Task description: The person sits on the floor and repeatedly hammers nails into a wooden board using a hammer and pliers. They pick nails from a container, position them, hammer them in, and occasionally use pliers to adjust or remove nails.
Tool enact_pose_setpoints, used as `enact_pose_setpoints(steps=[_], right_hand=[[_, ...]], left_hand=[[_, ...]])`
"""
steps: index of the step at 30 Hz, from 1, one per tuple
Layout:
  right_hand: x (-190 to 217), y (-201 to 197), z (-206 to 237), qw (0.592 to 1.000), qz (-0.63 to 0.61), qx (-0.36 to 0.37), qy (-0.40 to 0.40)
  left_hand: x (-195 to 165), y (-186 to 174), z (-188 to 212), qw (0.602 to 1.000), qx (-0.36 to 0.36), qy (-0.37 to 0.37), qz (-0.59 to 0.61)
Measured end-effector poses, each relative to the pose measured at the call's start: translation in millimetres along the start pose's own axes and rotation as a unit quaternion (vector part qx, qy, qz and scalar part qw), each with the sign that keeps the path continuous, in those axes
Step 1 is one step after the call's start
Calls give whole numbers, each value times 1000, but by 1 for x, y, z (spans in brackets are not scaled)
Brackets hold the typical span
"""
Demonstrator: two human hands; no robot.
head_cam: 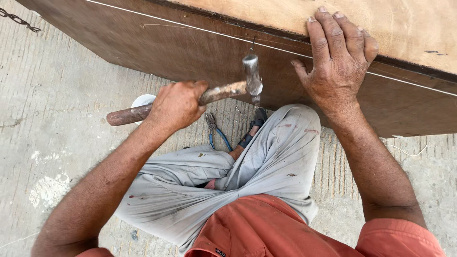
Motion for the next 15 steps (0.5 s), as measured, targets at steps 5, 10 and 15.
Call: enact_pose_setpoints(steps=[5, 10, 15], right_hand=[[-1, 3, -1, 1000, 16, 8, -1], [-3, 0, 0, 1000, 0, 18, 1], [-1, 0, 0, 1000, -1, -6, -2]], left_hand=[[4, 29, 0, 980, 135, 30, -147], [29, 6, -27, 979, 66, 4, -191], [20, 21, 0, 995, 18, 32, -95]])
Point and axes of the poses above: each hand's wrist, its own z-axis away from the middle knuckle, its own y-axis out of the palm, x = y × z, the point moved 2 cm from there along -z, towards the middle knuckle, and after that the axes turned 1 degree about z, right-handed, at the moved point
